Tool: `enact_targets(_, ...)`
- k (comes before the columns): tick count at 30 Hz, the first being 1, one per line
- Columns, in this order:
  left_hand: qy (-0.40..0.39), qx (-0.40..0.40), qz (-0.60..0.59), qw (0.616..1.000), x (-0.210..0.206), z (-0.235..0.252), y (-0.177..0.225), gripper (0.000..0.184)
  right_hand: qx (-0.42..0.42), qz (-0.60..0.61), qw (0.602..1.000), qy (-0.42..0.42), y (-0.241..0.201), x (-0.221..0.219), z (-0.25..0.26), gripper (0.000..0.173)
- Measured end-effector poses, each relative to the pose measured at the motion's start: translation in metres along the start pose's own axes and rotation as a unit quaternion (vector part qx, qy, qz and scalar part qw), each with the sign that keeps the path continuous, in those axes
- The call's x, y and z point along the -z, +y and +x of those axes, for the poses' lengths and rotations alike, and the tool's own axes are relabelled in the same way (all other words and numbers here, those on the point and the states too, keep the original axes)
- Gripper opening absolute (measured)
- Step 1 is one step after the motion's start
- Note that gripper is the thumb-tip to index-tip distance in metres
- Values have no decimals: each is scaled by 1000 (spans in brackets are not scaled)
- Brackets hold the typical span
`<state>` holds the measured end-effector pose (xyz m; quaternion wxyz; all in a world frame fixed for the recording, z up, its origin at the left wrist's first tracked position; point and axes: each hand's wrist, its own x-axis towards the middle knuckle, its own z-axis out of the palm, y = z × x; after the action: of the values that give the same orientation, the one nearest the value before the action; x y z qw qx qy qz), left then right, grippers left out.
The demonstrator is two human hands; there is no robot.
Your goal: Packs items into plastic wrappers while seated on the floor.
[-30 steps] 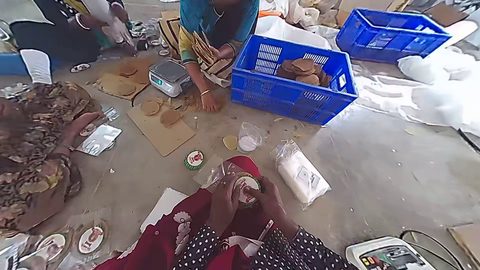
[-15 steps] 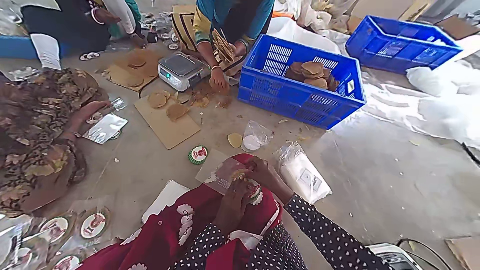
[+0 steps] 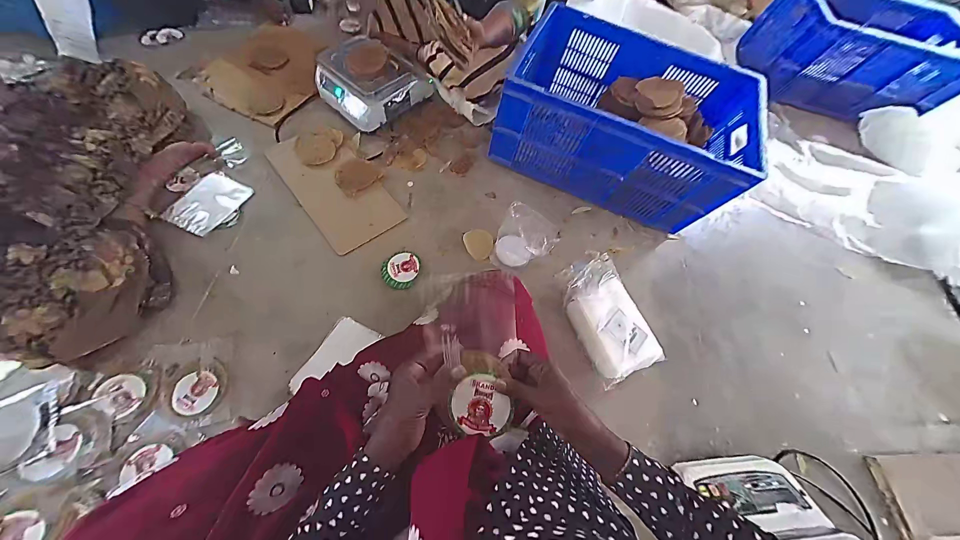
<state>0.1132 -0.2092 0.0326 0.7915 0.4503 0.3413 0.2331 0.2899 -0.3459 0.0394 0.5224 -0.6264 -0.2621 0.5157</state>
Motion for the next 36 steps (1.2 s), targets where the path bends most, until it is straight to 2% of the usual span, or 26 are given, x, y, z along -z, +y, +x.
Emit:
enact_targets(1,-1,6,-9,1000,-3,-6,-1,19,15,-19,999,-23,4,-4,-5,18)
enact_targets(2,0,6,-4,1000,-4,-12,-3,13,25,-26,999,-34,5,-5,-9,25)
enact_targets(4,5,4,14,1000,-3,-20,-8,12,57,-22,998,-35,-3,-3,-10,44)
enact_targets(6,-7,15,56,998,-2,-29,-9,9,84,0,996,-24,-16,-5,-4,51)
enact_targets(7,-24,24,89,995,-1,-33,-9,8,89,16,996,-28,-20,-9,-1,48)
enact_targets(9,-74,37,189,978,6,-38,-10,11,99,42,993,-43,-18,-20,3,31)
enact_targets(11,-108,48,255,960,18,-42,-8,9,91,4,995,-31,-9,-31,-1,20)
enact_targets(12,-111,61,248,960,23,-41,-5,11,78,-14,997,-23,-2,-33,-4,22)
enact_targets(14,-99,81,155,980,28,-39,4,31,51,-48,997,-32,14,-32,-11,40)
enact_targets(16,-67,79,87,991,23,-37,2,28,13,-173,984,-45,21,-29,-22,41)
enact_targets(19,-78,42,146,985,17,-43,-8,28,-58,-307,944,-109,-1,-22,-27,41)
enact_targets(21,-105,21,179,978,28,-46,-16,33,-16,-289,952,-103,4,-13,-22,39)
enact_targets(23,-98,46,186,977,35,-47,-10,34,-28,-222,972,-77,2,-13,-11,34)
enact_targets(25,-62,110,81,989,39,-48,1,31,-62,-177,981,-51,-12,-28,-1,13)
enact_targets(26,-34,137,5,990,40,-48,6,23,-66,-151,986,-38,-18,-38,7,8)
enact_targets(27,-7,163,-50,985,43,-49,11,14,-57,-125,990,-32,-20,-47,17,13)
enact_targets(29,34,179,-123,975,54,-52,22,13,-26,-94,994,-53,-26,-66,39,18)
enact_targets(33,129,73,-215,965,87,-62,50,26,0,-97,989,-110,-43,-121,69,18)
enact_targets(36,272,11,-193,942,135,-70,85,27,39,-116,980,-159,-44,-139,93,20)
